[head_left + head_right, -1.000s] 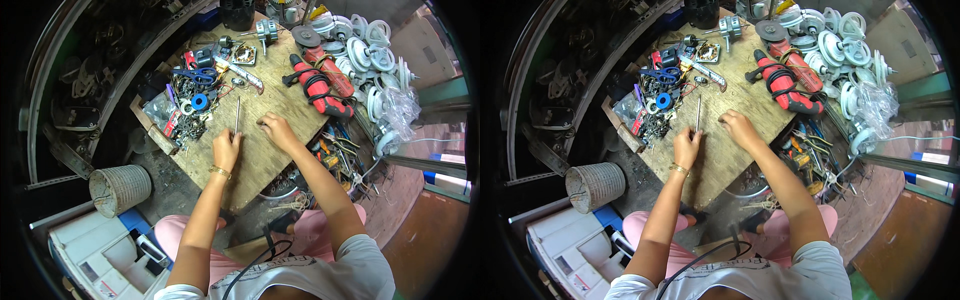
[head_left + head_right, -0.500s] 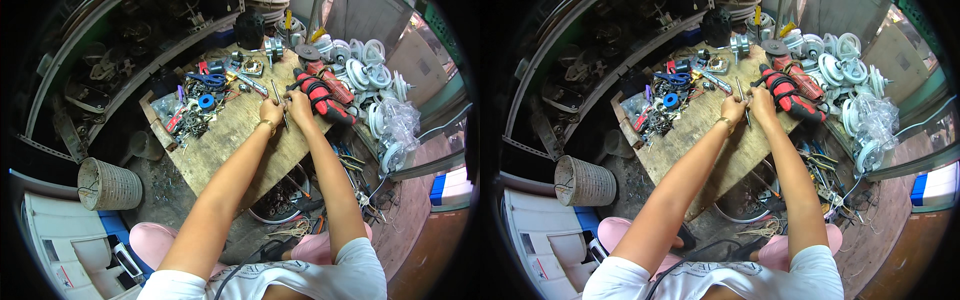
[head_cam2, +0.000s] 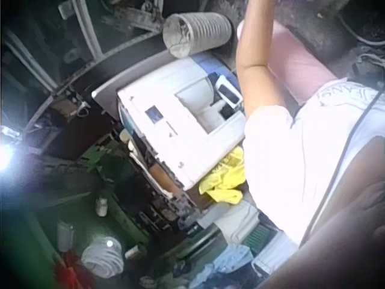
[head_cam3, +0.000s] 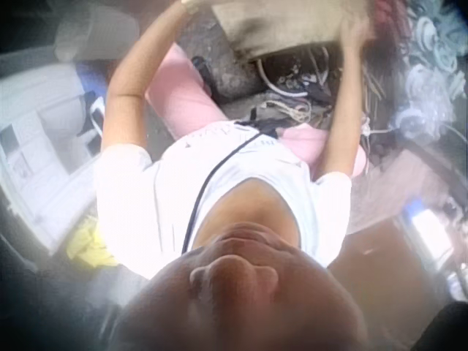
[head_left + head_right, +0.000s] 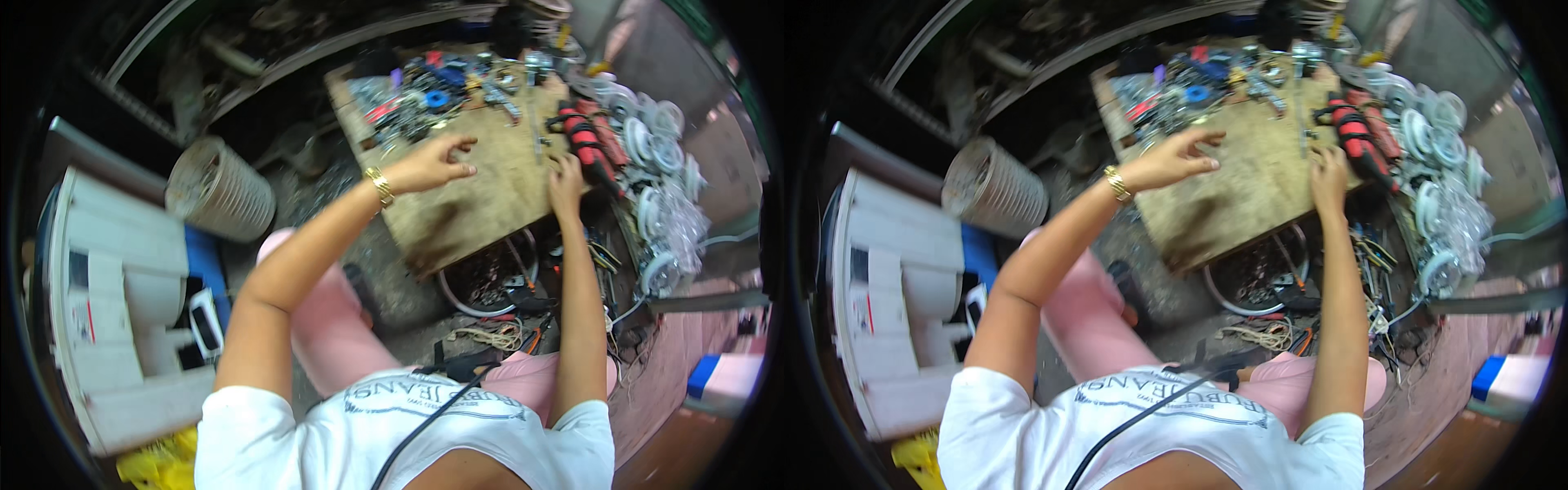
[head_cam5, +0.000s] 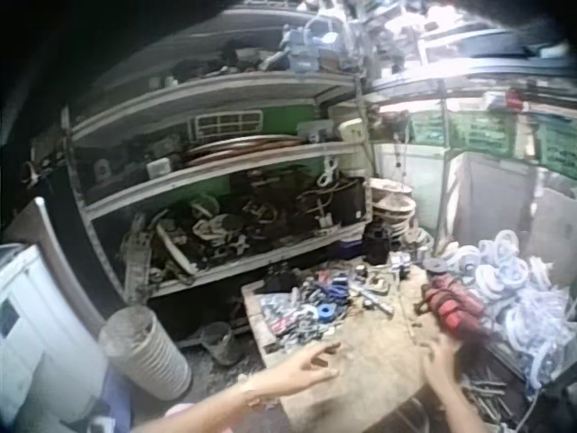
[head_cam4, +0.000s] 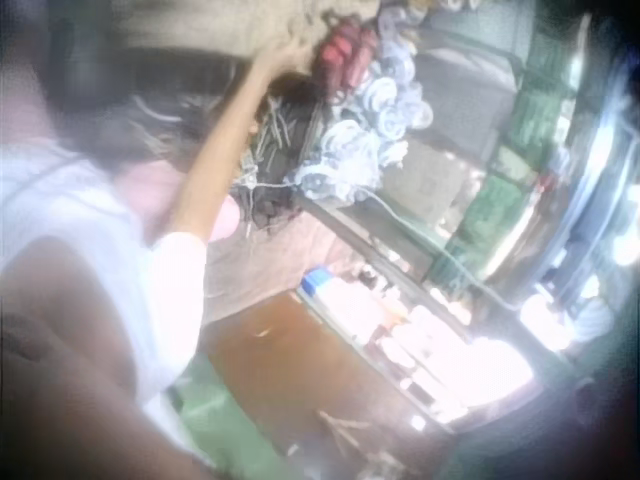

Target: The person retrieves a fan motor from a yellow bag and uses a screwdriver to work on the white plastic housing.

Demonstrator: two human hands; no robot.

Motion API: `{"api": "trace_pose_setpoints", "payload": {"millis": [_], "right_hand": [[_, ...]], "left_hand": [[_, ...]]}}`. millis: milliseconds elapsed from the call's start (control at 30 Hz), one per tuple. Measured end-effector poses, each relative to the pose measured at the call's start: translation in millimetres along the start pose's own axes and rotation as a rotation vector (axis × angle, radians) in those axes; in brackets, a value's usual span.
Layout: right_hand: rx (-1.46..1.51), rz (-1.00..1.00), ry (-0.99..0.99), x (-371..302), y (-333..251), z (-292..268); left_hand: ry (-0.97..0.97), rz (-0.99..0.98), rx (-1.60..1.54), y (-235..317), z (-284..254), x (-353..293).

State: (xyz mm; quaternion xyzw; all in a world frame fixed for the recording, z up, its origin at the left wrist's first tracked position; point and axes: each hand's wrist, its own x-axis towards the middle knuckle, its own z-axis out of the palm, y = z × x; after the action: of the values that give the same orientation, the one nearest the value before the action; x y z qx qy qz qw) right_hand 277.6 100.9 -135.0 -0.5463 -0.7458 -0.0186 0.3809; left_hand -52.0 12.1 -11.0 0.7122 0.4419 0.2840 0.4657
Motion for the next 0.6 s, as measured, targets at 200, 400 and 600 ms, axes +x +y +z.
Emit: {"api": "trace_pose_setpoints", "payload": {"millis": [200, 400, 600], "right_hand": [[-0.04, -0.069, -0.212, -92, -108, -3], [-0.215, -0.106, -0.38, -106, -120, 33], [-0.052, -0.044, -0.344, -95, -94, 31]], "left_hand": [[0.434, 0.008, 0.134, 39, -88, -197], [0.706, -0.127, 0.242, 54, -79, -347], [1.198, -0.12, 1.147, 96, -46, -509]]}}
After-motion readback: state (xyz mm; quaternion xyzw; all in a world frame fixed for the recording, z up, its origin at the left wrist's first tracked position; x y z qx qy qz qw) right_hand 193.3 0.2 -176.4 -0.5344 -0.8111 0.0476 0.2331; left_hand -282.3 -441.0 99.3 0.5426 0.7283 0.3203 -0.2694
